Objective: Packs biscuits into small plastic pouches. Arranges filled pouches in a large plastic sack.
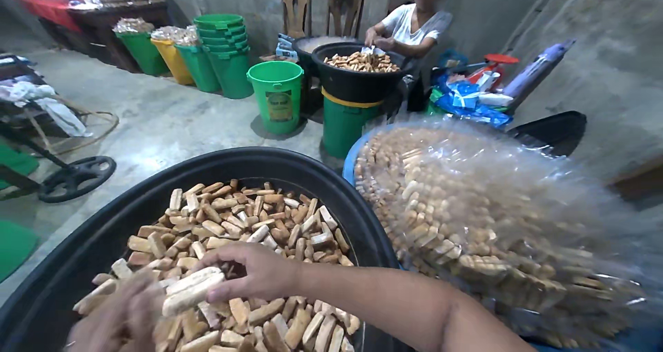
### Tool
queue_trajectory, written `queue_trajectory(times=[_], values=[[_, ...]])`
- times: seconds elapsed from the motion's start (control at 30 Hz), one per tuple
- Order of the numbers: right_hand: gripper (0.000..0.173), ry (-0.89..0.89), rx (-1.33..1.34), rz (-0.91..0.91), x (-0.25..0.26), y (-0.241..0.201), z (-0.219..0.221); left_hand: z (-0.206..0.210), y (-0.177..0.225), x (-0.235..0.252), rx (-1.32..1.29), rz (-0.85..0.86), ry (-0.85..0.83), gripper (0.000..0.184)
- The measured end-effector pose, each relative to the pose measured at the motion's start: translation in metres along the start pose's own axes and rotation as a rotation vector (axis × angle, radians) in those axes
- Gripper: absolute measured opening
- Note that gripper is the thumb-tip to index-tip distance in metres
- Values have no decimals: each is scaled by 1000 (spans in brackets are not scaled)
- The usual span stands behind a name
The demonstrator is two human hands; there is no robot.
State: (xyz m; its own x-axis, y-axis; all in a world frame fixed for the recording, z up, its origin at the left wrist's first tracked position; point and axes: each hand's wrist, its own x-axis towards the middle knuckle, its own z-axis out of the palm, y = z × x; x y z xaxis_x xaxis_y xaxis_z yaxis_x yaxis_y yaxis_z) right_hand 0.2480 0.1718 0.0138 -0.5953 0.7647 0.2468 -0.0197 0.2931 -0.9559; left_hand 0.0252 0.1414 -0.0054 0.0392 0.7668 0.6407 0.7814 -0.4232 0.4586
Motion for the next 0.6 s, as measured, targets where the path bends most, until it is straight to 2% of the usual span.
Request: queue_trajectory(times=[0.03,0.1,0.2,0.27,0.33,0.4,0.5,0.6], values=[[37,-6,0,-36,0,-2,-1,3,7,-1,-14,34,-103,26],[37,-9,-125,-51,-2,-5,-4,13,21,-5,-47,56,-204,34],[39,50,-372,-30,-3,-4,-6,20,41,-5,-84,-96,-258,45],[38,100,-572,-63,-3,2,-1,23,47,-6,-55,-108,-287,53],[31,148,-796,-170,-4,11,9,28,52,-9,6,-107,-304,56],[25,103,-857,-207,-4,15,16,30,54,-11,38,-126,-303,56],[32,-57,-698,-15,-1,1,13,30,52,-7,-31,-121,-288,53],[33,-66,-673,222,2,-23,6,27,75,-8,-122,-63,-279,54]])
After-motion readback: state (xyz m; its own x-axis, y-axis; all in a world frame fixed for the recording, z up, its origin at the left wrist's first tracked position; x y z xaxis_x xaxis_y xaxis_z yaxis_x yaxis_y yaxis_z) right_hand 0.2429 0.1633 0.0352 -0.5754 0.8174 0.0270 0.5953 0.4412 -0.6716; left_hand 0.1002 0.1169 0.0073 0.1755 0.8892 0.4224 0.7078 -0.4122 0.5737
